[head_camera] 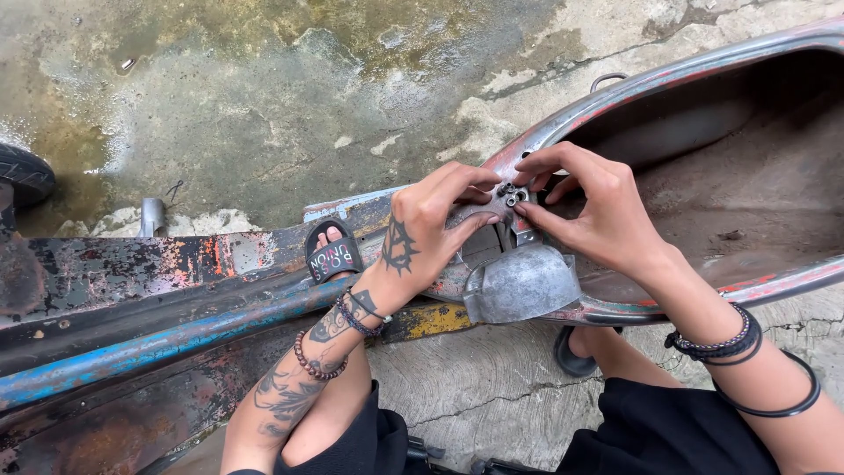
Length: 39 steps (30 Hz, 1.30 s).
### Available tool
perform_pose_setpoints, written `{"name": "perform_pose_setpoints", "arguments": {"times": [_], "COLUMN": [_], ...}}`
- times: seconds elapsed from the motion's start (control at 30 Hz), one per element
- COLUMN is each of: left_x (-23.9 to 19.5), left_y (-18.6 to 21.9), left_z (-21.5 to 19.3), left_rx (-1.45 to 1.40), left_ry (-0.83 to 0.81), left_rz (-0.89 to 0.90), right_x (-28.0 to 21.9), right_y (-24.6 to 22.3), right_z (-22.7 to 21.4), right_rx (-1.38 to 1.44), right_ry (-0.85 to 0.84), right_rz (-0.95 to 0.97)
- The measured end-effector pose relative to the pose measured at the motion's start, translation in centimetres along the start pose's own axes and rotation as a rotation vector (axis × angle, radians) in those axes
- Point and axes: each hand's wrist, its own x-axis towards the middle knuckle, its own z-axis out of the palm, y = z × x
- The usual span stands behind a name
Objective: The person removes screws from a scooter frame using their hands, then uses a wire brush to clean the interior of the frame and a metal part. The person handles screws, a wire brush, and a metal part.
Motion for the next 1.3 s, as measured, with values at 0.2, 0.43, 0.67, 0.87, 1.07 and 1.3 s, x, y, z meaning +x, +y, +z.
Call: {"name": "perform_pose_setpoints", "arguments": {"times": [0.2,0.43,0.67,0.87,1.07,1.3], "left_x": [-0.2,-0.5,-1.0,-1.9,-2.3,-2.8], "left_y": [0.2,0.5,0.9,2.1,3.6,2.4], "left_z": [-0.4,-1.2,-1.5,-1.3,-2.7,-1.3], "left_rx": [0.110,0.111,0.042,0.044,0.053,0.035], "left_ry": [-0.009,0.064,0.064,0.044,0.015,-0.021], "left_rz": [0.060,0.046,0.150,0.214,0.252,0.310], "right_x": [-0.1,-1.2,-3.1,-5.6,-9.2,-12.9], "right_y": [0.1,0.4,0.1,0.5,0.4,6.5], "right_z": [-0.4,-1.7,-3.2,-7.7,-12.3,-12.7], "right_rx": [0.008,0.064,-0.079,-0.166,-0.244,-0.352], "right_ry": [0.015,0.070,0.026,0.032,0.094,-0.115], "right_rz": [-0.048,0.017,0.106,0.178,0.265,0.325]}}
